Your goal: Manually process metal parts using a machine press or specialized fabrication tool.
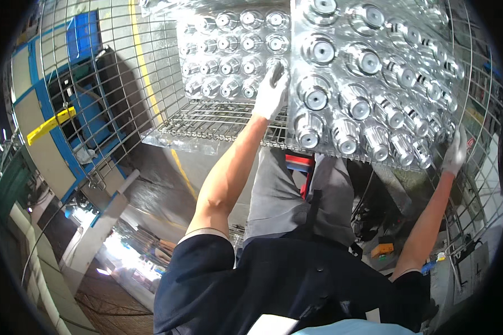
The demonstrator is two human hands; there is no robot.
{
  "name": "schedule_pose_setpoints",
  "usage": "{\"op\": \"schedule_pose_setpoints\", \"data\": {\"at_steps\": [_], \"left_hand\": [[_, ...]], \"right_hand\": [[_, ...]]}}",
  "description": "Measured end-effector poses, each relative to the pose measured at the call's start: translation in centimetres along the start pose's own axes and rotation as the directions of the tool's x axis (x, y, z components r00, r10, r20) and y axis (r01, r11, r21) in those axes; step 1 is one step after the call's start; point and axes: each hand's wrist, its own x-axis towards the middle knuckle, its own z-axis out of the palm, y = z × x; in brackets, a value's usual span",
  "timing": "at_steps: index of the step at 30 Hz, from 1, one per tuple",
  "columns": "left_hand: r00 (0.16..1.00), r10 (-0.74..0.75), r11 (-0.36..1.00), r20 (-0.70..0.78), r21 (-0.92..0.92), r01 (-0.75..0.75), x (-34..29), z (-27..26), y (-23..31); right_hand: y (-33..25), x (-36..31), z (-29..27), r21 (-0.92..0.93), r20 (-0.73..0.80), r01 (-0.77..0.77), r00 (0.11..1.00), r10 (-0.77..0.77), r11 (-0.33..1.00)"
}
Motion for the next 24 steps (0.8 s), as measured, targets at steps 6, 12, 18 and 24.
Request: {"op": "schedule_pose_setpoints", "data": {"at_steps": [6, 12, 18, 24], "left_hand": [[0.989, -0.037, 0.978, -0.143, 0.197, 0.065, -2.3, -8.2, -3.0], [0.935, 0.065, 0.936, -0.347, 0.346, 0.064, 3.4, -25.3, -16.8], [0.865, -0.05, 0.9, -0.5, 0.352, 0.256, 13.5, -39.7, -24.2], [0.886, -0.029, 0.86, -0.464, 0.44, 0.258, 19.8, -40.2, -27.0]], "right_hand": [[-22.0, -14.5, 6.2, 0.067, 0.218, -0.07, 0.975, 0.054, 0.995], [-28.3, -24.1, 28.2, 0.295, 0.653, -0.168, 0.754, -0.07, 0.941], [-21.3, -22.3, 52.4, 0.001, 0.379, -0.368, 0.861, 0.34, 0.93], [-14.8, -17.9, 57.4, -0.634, 0.344, 0.068, 0.917, 0.202, 0.77]]}}
